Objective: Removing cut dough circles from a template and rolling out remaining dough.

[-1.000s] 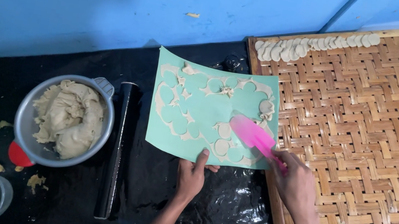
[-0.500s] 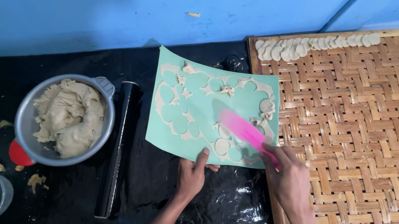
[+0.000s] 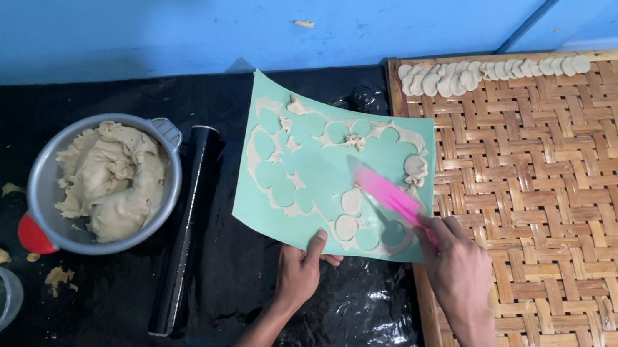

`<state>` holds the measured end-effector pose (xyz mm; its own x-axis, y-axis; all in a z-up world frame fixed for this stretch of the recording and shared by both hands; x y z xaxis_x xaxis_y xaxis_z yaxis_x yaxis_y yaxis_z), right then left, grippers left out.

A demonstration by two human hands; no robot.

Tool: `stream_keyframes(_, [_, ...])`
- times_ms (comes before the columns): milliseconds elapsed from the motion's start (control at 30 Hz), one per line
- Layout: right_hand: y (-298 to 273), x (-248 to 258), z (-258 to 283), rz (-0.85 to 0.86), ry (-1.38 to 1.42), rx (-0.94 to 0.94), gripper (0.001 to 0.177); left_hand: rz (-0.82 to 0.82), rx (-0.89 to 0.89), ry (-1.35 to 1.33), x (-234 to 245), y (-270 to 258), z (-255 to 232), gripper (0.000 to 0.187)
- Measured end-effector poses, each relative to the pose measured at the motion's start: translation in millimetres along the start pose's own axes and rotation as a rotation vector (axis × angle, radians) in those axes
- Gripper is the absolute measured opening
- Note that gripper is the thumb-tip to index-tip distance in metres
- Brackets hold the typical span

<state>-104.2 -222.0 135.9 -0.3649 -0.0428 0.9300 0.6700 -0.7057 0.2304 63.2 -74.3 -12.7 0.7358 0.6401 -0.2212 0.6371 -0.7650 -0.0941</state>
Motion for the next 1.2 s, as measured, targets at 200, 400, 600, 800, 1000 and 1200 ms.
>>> stream_keyframes(200, [-11.0,13.5,-11.2,-0.056,-0.028,-0.115,0.023,0.001,-0.018,-0.006,-0.7,-0.3,-8.8,0.031])
stream_keyframes(400, [-20.7,16.6,-3.1,-0.097,0.083,-0.093,0.024,0.001,-0.009,-0.003,-0.7,-0.8,-7.4,0.033])
stream_keyframes(600, [-17.6,-0.3,-6.4,-0.025,0.065,-0.073,0.024,-0.001,-0.001,-0.004,-1.4,-1.4,-12.7,0.031])
stream_keyframes(800, [-23.0,15.1,-8.8,-0.072,0.043,-0.108,0.023,-0.011,0.007,-0.077,-0.4,0.0,-0.6,0.031])
stream_keyframes(1000, [-36.8,-2.2,-28.7,0.023,0.134,-0.208,0.026,0.018,-0.052,-0.006,-1.4,-0.8,-13.4,0.035])
stream_keyframes(1200, [-39.0,-44.2,-54.4,0.082,0.201,-0.184,0.031,0.005,-0.007,-0.006,-0.4,-0.1,-8.4,0.034])
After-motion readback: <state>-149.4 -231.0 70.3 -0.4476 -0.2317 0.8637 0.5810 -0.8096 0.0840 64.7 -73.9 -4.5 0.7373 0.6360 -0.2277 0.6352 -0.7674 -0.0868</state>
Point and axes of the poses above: each hand's wrist, its own y-axis towards the middle knuckle, its own x-axis out of the back of the hand, z = x × y, the point moved 10 cm from there along y, towards the middle knuckle, and after that the axes turned 2 degrees about x, right-handed, at the moved point
